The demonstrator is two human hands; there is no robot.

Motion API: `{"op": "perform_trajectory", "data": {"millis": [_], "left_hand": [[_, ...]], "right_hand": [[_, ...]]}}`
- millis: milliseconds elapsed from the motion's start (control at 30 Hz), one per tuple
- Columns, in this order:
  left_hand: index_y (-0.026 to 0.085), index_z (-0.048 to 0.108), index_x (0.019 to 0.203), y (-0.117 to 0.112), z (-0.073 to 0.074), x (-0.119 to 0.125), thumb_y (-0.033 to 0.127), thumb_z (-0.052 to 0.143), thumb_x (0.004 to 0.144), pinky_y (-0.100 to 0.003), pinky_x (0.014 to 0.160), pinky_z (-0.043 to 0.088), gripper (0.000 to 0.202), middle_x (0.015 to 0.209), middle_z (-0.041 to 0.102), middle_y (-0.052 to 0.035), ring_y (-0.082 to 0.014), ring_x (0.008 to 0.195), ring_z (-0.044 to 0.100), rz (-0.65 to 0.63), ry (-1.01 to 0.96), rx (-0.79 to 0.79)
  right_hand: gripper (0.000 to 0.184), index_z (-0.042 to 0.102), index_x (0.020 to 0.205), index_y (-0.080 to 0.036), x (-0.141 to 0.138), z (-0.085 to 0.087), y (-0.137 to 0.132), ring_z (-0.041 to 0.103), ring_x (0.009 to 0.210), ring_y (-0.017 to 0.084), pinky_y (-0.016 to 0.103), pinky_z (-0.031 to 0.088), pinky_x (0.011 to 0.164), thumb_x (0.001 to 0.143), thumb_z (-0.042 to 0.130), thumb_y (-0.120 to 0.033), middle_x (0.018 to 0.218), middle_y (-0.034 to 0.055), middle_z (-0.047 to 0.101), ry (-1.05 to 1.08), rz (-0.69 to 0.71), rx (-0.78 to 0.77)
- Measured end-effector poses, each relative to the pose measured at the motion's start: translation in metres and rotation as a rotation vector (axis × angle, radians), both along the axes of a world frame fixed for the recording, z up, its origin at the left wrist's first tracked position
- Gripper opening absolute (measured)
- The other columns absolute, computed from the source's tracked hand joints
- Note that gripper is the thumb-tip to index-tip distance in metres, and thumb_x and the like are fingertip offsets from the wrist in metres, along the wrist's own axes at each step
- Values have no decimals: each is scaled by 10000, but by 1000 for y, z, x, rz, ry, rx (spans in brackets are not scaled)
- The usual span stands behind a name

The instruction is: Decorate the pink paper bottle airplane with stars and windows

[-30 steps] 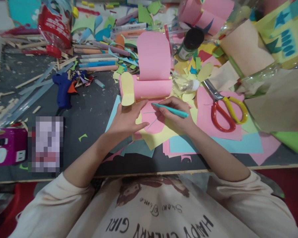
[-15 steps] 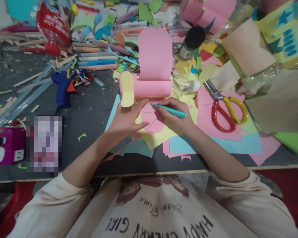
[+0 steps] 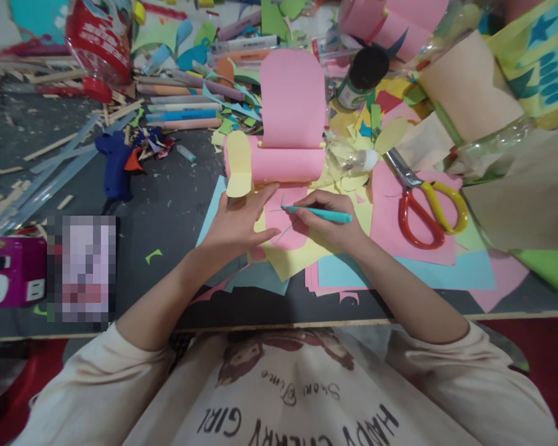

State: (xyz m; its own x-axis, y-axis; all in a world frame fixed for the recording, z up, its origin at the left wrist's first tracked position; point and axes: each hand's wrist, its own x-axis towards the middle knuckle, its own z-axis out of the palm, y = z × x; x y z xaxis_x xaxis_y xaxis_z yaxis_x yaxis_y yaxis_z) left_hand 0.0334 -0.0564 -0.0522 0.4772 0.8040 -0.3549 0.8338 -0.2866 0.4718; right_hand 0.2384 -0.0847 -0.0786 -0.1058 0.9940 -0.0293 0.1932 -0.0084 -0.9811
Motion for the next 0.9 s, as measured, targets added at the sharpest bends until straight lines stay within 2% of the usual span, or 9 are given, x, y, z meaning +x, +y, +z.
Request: {"op": "perform_trajectory", "data": {"millis": [167,467,633,900], "left_hand": [[267,397,1548,0,-1,-2,418,663,870,-455,1061,373,744,1026,646,-45,-284,1017,598,-2,-24,-1],[258,446,1520,0,-2,-4,314,538,899,-400,996,398,629,950,628,-29,-245,943,593,-13,-40,34],[263,444,1520,0,-2,-4,324,547,891,-408,990,402,640,947,625,-29,-240,908,586,-11,-32,26],[282,460,1504,1,-3,-3,313,554,879,-415,971,413,633,898,610,-24,-252,915,591,-9,-36,35]], "right_hand": [[177,720,718,-200,2,-1,-1,639,598,151,278,480,546,800,721,-358,656,17,732,-10,33,-4],[221,719,724,-192,2,-2,-4,603,549,139,269,447,523,803,701,-398,619,15,712,-27,125,9],[189,709,688,-200,1,1,-5,586,542,132,265,438,529,823,662,-324,614,13,700,-66,174,86],[182,709,719,-202,3,6,-9,619,589,126,259,456,561,849,668,-322,685,17,730,-72,296,59]]}}
